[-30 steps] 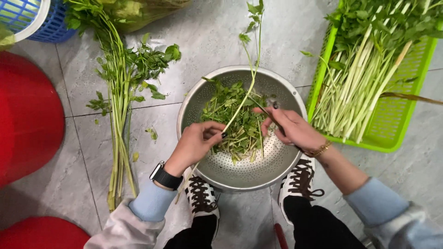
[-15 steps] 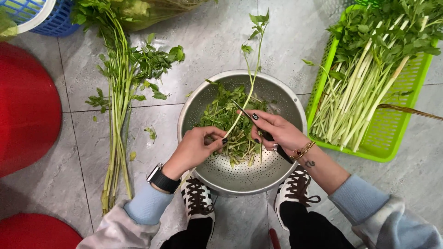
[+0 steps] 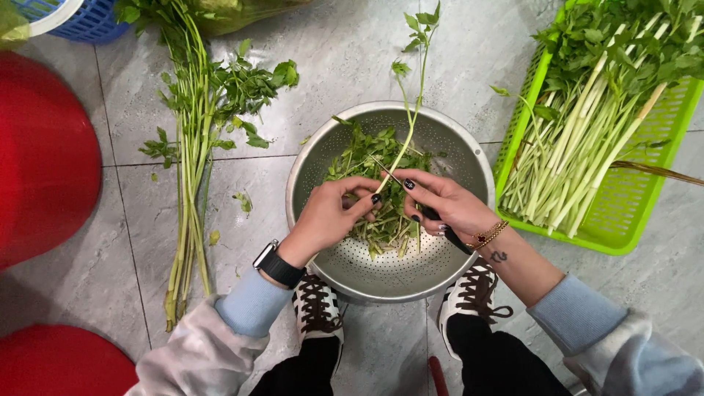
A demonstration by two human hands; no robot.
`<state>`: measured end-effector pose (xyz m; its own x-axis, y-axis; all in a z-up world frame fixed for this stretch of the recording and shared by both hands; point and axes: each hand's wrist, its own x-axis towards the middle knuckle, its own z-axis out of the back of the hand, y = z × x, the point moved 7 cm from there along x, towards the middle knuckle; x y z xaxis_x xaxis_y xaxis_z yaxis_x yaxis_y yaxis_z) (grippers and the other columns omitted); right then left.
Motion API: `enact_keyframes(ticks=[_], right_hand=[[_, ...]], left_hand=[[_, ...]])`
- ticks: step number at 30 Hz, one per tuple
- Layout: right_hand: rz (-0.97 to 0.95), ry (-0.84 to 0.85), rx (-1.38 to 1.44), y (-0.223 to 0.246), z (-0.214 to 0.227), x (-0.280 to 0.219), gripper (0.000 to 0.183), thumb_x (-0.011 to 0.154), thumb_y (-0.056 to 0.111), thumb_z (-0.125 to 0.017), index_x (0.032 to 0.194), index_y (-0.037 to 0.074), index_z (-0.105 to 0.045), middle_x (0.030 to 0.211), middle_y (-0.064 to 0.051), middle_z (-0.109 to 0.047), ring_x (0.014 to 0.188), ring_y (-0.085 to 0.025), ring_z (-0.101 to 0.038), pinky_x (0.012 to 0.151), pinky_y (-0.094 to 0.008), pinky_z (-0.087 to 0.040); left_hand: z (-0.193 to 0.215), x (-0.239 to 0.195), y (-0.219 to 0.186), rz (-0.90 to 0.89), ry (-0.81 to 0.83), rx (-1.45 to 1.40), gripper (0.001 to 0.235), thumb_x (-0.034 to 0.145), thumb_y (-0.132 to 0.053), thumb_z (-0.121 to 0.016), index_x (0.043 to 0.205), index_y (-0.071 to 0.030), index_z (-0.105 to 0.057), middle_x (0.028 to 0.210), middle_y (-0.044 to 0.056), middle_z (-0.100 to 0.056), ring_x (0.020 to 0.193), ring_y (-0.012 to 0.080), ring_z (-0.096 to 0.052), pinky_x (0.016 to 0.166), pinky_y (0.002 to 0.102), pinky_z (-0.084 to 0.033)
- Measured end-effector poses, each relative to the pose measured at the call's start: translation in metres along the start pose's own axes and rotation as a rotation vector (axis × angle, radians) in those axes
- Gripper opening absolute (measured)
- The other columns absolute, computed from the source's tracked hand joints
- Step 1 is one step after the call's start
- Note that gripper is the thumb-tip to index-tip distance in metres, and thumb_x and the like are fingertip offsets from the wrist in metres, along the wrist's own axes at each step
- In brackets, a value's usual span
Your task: The person sits on the floor and uses a knife to trim the stems and leaves of green vegetables. They hold the vegetable stems over a metal colander, cut off the leafy tops, and place the trimmed stems into a green basket.
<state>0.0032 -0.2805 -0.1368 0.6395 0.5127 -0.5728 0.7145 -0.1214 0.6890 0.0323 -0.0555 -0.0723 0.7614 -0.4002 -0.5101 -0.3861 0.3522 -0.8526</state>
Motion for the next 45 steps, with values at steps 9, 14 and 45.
enact_keyframes(ticks=[9, 14, 45], right_hand=[[0.032, 0.048, 0.04, -0.023, 0.011, 0.014, 0.047, 0.132, 0.024, -0.054, 0.176, 0.009, -0.057, 0.08, -0.003, -0.059, 0.044, -0.005, -0.049, 0.038, -0.024, -0.049], [0.039, 0.08, -0.003, -0.015, 0.011, 0.008, 0.047, 0.132, 0.021, -0.051, 0.177, 0.01, -0.056, 0.083, -0.004, -0.064, 0.046, -0.005, -0.054, 0.04, -0.024, -0.05], [0.258, -0.631, -0.058, 0.083, 0.05, 0.028, 0.017, 0.113, 0.014, -0.088, 0.116, -0.003, -0.085, 0.067, -0.014, -0.069, 0.032, -0.008, -0.044, 0.03, -0.026, -0.032]], left_hand=[[-0.004, -0.002, -0.007, -0.006, 0.034, -0.022, 0.037, 0.117, 0.003, -0.075, 0.152, 0.002, -0.084, 0.114, 0.025, -0.094, 0.089, 0.0273, -0.092, 0.078, 0.035, -0.066], [0.0, -0.003, -0.006, 0.003, 0.038, -0.036, 0.037, 0.118, 0.003, -0.071, 0.153, 0.001, -0.084, 0.117, 0.027, -0.093, 0.092, 0.0295, -0.093, 0.079, 0.036, -0.068], [0.014, 0.006, 0.026, 0.032, -0.012, -0.06, 0.036, 0.117, -0.003, -0.074, 0.151, 0.005, -0.084, 0.121, 0.027, -0.094, 0.097, 0.0345, -0.098, 0.093, 0.047, -0.076]])
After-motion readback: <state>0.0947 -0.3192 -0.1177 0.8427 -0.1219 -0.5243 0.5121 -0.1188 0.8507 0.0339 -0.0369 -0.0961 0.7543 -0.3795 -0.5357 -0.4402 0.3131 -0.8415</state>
